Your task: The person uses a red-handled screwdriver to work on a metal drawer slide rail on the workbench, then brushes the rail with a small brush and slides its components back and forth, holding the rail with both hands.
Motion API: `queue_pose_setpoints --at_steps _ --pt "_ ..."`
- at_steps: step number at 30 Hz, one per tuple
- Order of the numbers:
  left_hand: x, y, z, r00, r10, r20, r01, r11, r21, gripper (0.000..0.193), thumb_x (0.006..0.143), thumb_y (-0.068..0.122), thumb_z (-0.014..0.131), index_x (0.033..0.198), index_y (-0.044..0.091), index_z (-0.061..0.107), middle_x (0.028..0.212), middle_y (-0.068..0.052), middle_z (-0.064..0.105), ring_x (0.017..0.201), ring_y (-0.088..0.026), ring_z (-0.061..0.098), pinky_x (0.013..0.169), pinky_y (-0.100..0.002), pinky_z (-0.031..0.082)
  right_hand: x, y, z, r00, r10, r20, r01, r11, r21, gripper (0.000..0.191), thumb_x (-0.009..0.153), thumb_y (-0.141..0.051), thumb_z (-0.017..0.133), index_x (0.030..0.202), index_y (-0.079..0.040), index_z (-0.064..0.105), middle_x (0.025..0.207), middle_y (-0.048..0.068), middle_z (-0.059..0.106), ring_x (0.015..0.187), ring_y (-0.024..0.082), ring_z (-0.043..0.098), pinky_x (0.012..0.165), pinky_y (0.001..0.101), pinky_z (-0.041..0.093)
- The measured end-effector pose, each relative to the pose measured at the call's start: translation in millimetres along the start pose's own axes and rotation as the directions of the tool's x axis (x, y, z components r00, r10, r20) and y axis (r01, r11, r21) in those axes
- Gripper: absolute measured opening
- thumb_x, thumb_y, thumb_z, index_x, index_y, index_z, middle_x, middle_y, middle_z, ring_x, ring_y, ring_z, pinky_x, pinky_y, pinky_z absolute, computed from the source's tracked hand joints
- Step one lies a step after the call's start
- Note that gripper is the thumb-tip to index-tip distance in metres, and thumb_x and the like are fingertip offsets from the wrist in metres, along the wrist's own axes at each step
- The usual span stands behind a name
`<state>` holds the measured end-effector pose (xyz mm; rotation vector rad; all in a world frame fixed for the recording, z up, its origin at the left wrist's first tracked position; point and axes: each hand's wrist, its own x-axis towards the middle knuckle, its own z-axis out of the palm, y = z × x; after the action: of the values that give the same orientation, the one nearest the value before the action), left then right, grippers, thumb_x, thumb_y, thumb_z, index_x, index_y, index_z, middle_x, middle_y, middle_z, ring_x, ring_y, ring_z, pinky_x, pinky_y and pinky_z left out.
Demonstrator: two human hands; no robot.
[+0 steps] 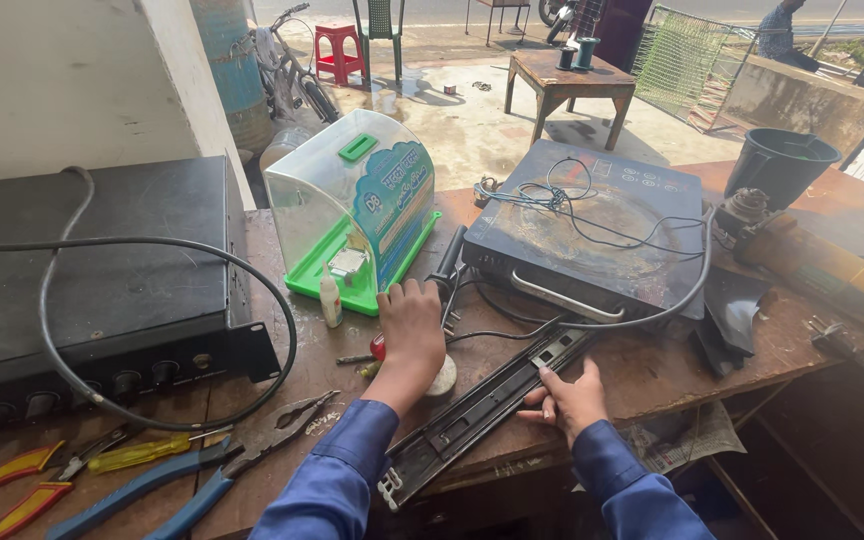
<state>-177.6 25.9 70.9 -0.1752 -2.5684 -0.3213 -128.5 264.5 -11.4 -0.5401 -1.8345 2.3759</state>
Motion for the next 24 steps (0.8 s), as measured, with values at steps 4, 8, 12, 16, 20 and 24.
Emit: queue_pose_setpoints --at_steps 4,8,12,16,20,24 --pt "-4.4 -0.3 -16.4 0.996 -0.082 -0.027 0.078 0.987 -0.140 0.023 0.082 0.006 0.068 0.105 0.008 0.066 0.106 -0.013 0.065 0.103 -0.033 0.060 0.090 -0.048 0.045 1.3 2.2 1.2 1.000 0.019 -0.020 -0.019 1.000 -0.024 0.091 0.093 0.000 0.057 0.160 -0.013 -0.005 0.070 0.021 0.063 0.038 0.017 0.048 0.059 0.0547 0.064" --pt "-43.7 19.4 -46.5 0.981 0.098 -0.166 -0.137 0.960 -0.245 0.021 0.090 0.012 0.066 0.109 0.005 0.066 0.103 -0.014 0.065 0.099 -0.033 0.060 0.086 -0.047 0.045 -4.1 -4.8 8.8 0.998 0.026 -0.062 -0.029 0.999 -0.039 0.089 0.092 0.003 0.055 0.160 -0.018 0.002 0.069 0.019 0.060 0.037 0.016 0.046 0.056 0.0519 0.064" --pt "-119.6 36.9 -64.9 0.952 0.244 -0.183 -0.291 0.908 -0.303 0.031 0.092 0.018 0.067 0.119 0.002 0.065 0.107 -0.014 0.064 0.103 -0.032 0.058 0.091 -0.046 0.044 -15.4 -12.3 15.8 0.998 -0.039 -0.045 0.036 0.997 -0.064 0.072 0.090 0.001 0.062 0.152 -0.011 0.027 0.067 0.016 0.059 0.035 0.015 0.045 0.048 0.0493 0.062" --pt "-161.4 30.4 -65.9 0.977 0.184 -0.106 -0.208 0.931 -0.301 0.046 0.088 0.027 0.072 0.124 0.001 0.063 0.117 -0.019 0.060 0.109 -0.036 0.054 0.092 -0.048 0.042 -23.3 -14.8 18.3 0.996 -0.079 -0.042 0.075 0.994 -0.077 0.074 0.088 0.003 0.062 0.151 -0.014 0.027 0.068 0.015 0.060 0.034 0.014 0.043 0.047 0.0491 0.061" --pt "-186.4 11.3 -61.5 0.973 0.219 -0.079 -0.231 0.949 -0.213 0.056 0.083 0.032 0.076 0.127 0.001 0.060 0.123 -0.021 0.057 0.114 -0.037 0.051 0.097 -0.050 0.040 -26.3 -14.6 19.2 0.996 -0.068 -0.064 0.062 0.994 -0.087 0.076 0.087 0.003 0.062 0.151 -0.013 0.025 0.067 0.016 0.060 0.034 0.014 0.041 0.048 0.0492 0.063" --pt "-197.5 -15.1 -55.6 0.983 0.181 -0.043 -0.185 0.970 -0.154 0.065 0.079 0.038 0.079 0.131 0.004 0.058 0.124 -0.019 0.057 0.114 -0.036 0.051 0.095 -0.050 0.039 -27.6 -13.0 19.1 0.991 -0.105 -0.082 0.096 0.989 -0.110 0.082 0.086 0.004 0.062 0.154 -0.013 0.019 0.073 0.011 0.062 0.036 0.013 0.044 0.049 0.0493 0.063"
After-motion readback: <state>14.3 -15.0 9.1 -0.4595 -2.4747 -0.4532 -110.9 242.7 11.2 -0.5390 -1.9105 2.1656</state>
